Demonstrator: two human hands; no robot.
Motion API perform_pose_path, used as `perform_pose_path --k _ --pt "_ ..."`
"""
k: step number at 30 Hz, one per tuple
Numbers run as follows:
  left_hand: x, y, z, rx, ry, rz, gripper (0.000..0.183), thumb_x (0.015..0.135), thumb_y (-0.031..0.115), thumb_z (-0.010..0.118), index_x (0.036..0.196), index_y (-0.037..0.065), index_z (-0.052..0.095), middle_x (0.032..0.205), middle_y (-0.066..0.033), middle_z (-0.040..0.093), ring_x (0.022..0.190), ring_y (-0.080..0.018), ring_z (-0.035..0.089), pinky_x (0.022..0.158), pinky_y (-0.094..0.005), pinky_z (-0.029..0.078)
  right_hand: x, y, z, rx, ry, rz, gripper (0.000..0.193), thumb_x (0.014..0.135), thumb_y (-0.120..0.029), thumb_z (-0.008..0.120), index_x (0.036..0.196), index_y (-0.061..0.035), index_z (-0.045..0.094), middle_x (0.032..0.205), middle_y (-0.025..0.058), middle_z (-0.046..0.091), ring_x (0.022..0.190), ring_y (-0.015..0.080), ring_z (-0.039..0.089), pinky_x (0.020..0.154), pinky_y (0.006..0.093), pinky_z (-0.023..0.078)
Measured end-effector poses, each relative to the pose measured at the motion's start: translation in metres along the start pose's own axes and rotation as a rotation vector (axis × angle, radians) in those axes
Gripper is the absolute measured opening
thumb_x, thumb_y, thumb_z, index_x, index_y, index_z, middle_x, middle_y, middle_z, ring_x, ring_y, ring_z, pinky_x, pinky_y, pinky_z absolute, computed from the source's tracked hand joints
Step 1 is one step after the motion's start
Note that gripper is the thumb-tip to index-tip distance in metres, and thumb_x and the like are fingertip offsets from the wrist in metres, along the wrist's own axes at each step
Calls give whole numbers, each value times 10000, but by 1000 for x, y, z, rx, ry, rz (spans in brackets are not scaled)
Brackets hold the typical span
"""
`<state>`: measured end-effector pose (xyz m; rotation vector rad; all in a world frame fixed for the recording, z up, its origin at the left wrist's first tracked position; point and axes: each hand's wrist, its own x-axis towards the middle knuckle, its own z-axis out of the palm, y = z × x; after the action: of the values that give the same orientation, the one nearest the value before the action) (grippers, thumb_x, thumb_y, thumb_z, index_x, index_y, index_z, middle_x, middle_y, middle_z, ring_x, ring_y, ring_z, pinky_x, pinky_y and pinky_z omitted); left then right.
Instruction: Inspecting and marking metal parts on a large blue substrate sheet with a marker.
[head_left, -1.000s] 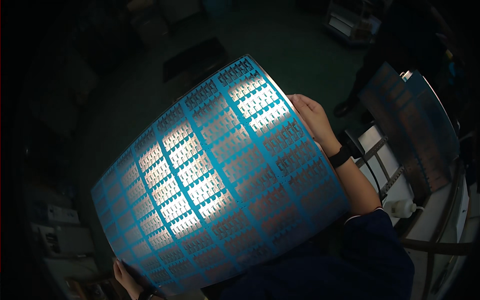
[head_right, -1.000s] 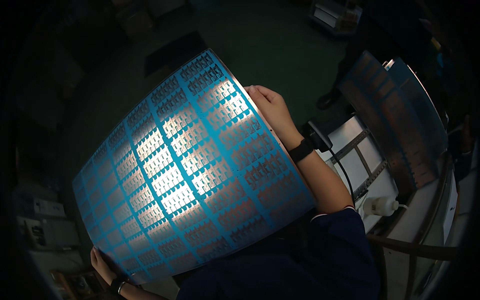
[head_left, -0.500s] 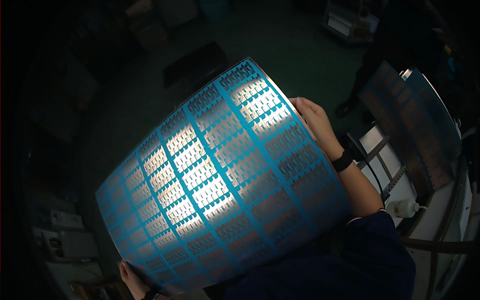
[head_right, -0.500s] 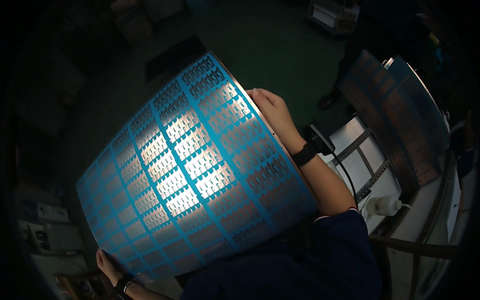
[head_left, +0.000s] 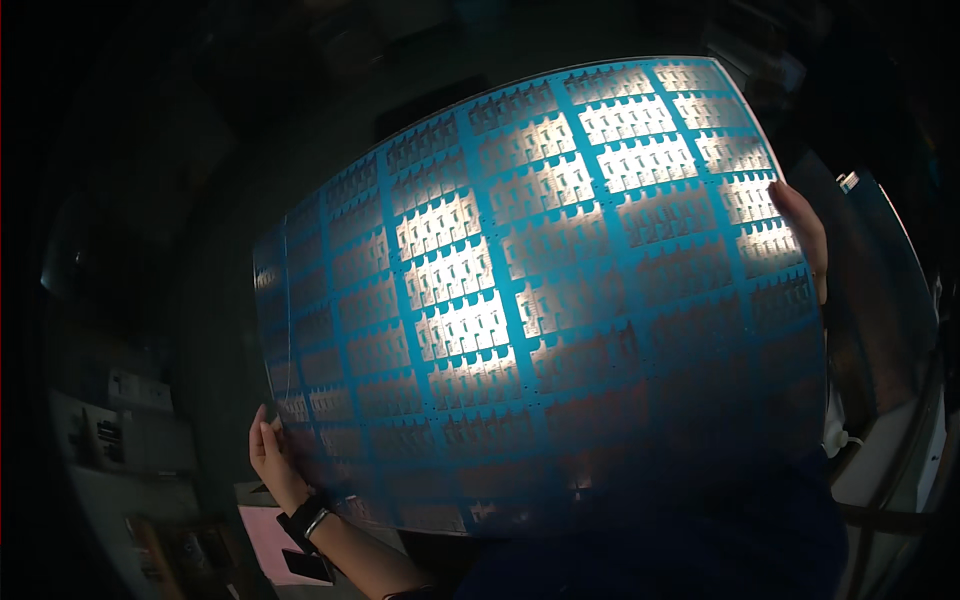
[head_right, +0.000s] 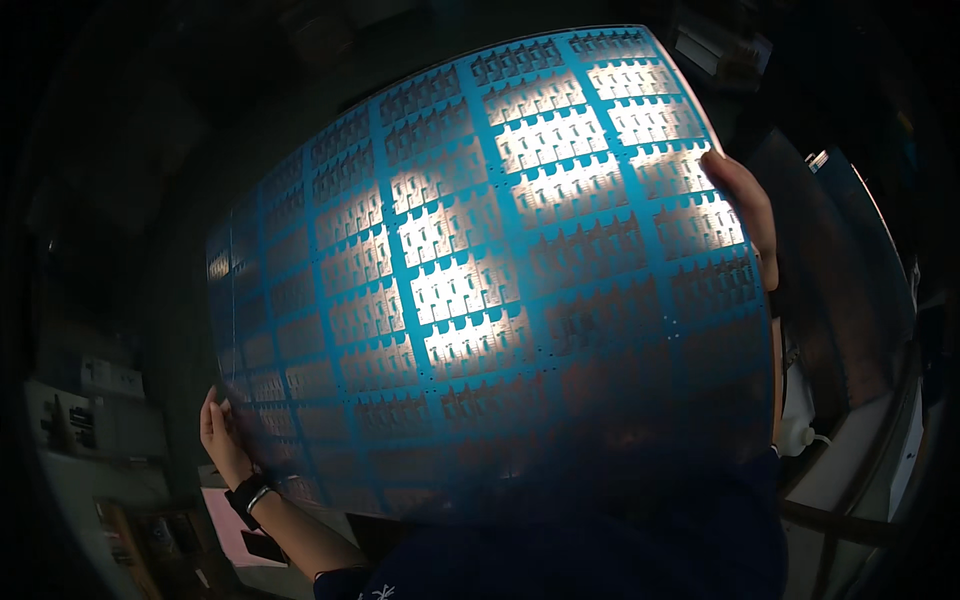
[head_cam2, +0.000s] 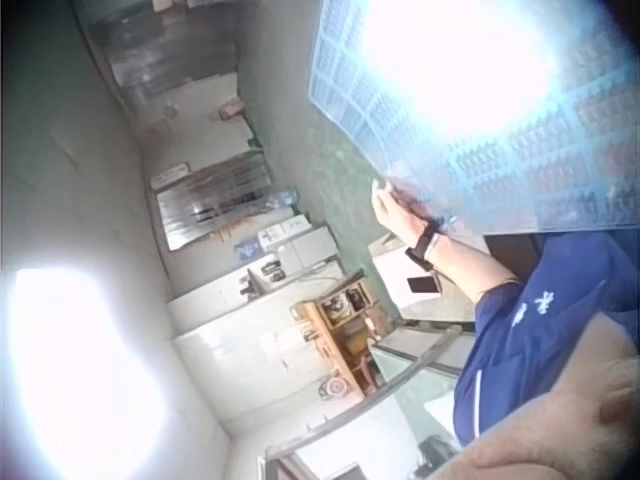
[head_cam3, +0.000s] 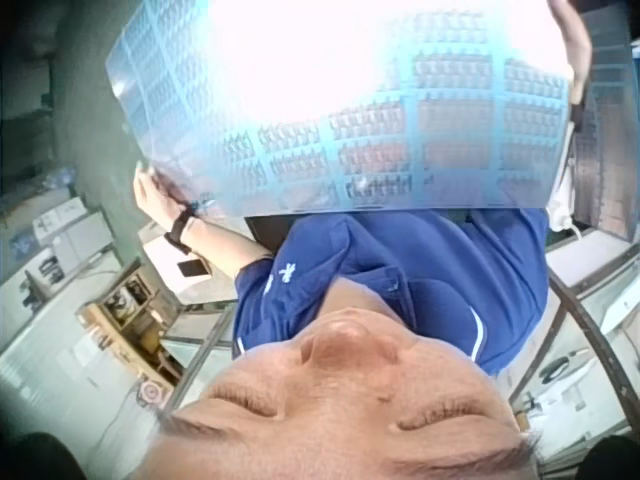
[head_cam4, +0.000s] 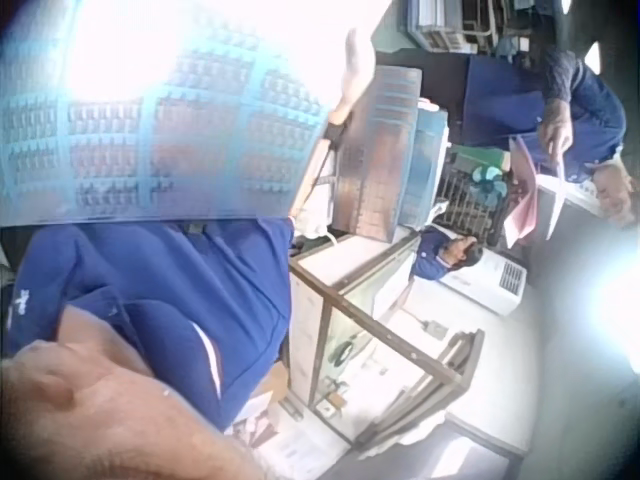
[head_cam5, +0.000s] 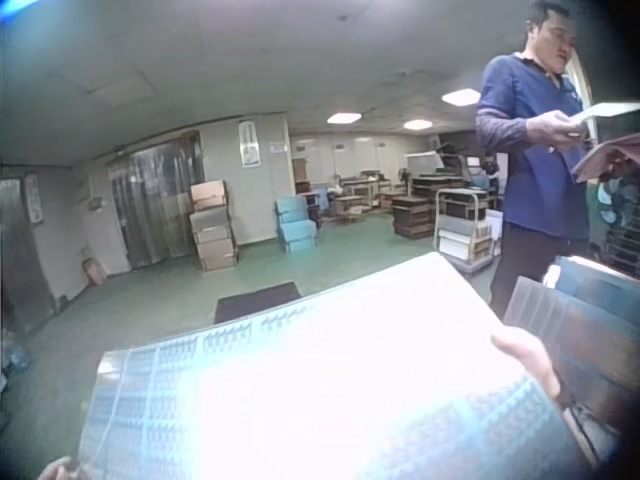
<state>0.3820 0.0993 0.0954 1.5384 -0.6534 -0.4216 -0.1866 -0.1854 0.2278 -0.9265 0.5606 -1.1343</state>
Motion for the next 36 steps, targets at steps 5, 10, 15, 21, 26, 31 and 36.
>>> perform_pose_path --k 5,10,15,21,26,31,36 --pt "-18 37 0 143 55 77 389 930 278 418 1250 58 438 1225 -119 486 1125 -222 468 946 -345 349 -96 -64 36 -153 289 -85 383 889 -267 449 1122 33 493 1027 170 579 883 192 597 738 296 506" --pt "-39 1 -46 129 166 2 386 930 271 414 1258 69 434 1266 -114 463 1171 -235 433 964 -356 323 -140 -84 55 -319 430 -184 411 882 -278 471 1112 62 495 1050 150 568 906 206 564 802 317 439" --pt "-50 -52 -78 122 399 -98 379 916 261 434 1258 98 439 1284 -109 442 1181 -229 407 958 -361 312 -105 -67 8 -284 699 -207 481 895 -286 448 1169 109 447 1182 168 512 1014 261 488 948 358 315" --pt "-75 -60 -75 162 622 -254 409 896 244 464 1280 120 400 1318 -97 367 1198 -203 358 946 -397 297 -18 -36 -82 -735 771 -381 215 833 -226 548 855 -14 574 765 31 561 639 136 536 588 247 426" --pt "-80 -90 -71 -48 613 -349 503 870 284 518 1306 101 343 1332 -108 331 1182 -236 363 923 -394 319 32 42 -131 -817 944 -206 207 811 -199 508 671 -58 448 526 -4 382 364 120 354 333 274 267" --pt "-81 -104 -64 -368 582 -473 632 814 368 612 1270 21 346 1287 -136 371 1083 -249 440 871 -383 404 54 105 -193 -710 986 -33 144 796 -126 433 737 5 446 519 42 389 366 147 373 337 282 281" --pt "-68 -125 -57 -412 586 -682 494 803 359 628 1146 40 471 1151 -119 519 1002 -238 517 853 -390 437 50 145 -253 -622 1065 3 131 789 -109 414 738 12 411 551 56 365 385 150 377 330 274 291"
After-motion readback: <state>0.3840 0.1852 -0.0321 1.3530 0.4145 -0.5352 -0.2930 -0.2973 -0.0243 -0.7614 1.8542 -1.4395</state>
